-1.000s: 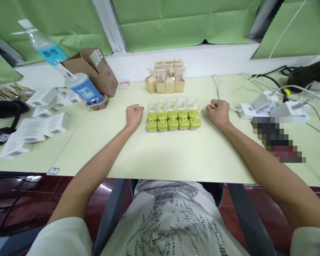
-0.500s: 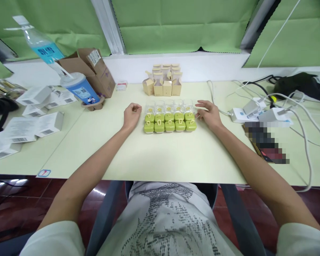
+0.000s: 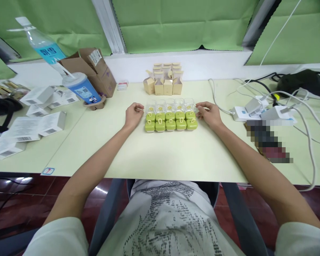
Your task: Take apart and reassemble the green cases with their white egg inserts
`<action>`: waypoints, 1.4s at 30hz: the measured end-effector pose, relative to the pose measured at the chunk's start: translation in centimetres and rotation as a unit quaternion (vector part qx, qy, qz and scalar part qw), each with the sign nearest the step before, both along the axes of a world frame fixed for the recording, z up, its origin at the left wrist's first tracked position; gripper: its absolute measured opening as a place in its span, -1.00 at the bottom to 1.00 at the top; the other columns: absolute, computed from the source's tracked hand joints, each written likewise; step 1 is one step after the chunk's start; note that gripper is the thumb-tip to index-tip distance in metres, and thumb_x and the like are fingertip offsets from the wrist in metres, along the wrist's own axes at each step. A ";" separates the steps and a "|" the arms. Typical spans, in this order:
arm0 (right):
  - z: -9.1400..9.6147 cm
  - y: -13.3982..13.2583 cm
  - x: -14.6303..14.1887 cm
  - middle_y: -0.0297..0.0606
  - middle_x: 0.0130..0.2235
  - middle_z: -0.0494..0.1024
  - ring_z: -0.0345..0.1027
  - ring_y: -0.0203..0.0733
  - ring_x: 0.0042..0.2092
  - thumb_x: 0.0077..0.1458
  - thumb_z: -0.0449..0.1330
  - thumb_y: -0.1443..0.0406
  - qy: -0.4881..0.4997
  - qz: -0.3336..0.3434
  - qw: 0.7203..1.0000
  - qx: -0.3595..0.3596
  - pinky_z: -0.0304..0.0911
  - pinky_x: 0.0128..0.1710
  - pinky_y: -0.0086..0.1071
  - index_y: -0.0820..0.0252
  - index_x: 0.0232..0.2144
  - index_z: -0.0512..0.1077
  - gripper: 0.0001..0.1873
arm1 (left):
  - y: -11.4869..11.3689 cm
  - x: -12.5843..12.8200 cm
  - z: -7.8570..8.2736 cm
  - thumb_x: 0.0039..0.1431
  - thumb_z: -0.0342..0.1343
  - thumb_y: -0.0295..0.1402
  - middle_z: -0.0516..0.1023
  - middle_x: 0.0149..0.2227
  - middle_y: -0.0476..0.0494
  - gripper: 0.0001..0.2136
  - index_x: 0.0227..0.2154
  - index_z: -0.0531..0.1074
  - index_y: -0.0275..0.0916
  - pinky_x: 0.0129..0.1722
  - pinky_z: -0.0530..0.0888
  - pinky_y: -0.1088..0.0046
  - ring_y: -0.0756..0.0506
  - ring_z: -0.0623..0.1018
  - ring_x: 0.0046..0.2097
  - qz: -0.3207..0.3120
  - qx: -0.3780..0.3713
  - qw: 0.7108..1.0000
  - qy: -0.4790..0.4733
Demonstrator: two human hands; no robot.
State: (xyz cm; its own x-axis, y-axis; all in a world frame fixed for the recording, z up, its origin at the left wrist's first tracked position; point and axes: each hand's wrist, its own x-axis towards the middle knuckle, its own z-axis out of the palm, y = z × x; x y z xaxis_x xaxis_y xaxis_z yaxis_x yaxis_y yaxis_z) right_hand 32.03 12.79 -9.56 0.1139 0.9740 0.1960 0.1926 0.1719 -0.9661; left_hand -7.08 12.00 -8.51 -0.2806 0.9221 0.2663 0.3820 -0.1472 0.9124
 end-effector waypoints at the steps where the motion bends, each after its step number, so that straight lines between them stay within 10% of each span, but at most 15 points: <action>1: 0.1 -0.1 0.0 -0.22 -0.17 0.72 0.54 -0.22 -0.39 0.12 0.43 0.25 0.001 -0.004 1.000 0.001 0.40 -0.51 -0.37 0.09 -0.24 0.63 -0.87 | 0.0 0.0 -0.1 -0.05 0.19 -0.62 0.72 -0.21 -0.06 -0.74 -0.31 0.57 -0.19 -0.10 0.49 0.36 -0.07 0.58 -0.25 0.000 0.000 1.000 0.000; 30: 0.0 -0.1 -0.1 -0.29 -0.29 0.68 0.51 -0.26 -0.45 0.03 0.37 0.34 -0.018 -0.002 1.000 0.016 0.34 -0.54 -0.43 0.10 -0.34 0.59 -0.91 | -0.6 0.1 0.8 0.02 0.13 -0.62 0.63 -0.35 0.02 -0.79 -0.40 0.55 -0.17 -0.20 0.52 0.39 -0.06 0.63 -0.33 0.022 0.052 0.998 0.008; 42: 3.4 -3.2 0.2 -0.24 -0.26 0.69 0.22 -0.21 -0.42 0.26 0.46 -0.04 -0.199 0.076 0.952 0.218 0.24 -0.34 -0.20 0.00 -0.23 0.73 -0.71 | -3.0 -0.8 2.9 0.28 0.42 -0.08 0.75 -0.21 -0.16 -0.81 -0.24 0.77 -0.07 -0.24 0.47 0.28 -0.19 0.57 -0.10 -0.196 0.161 0.948 0.191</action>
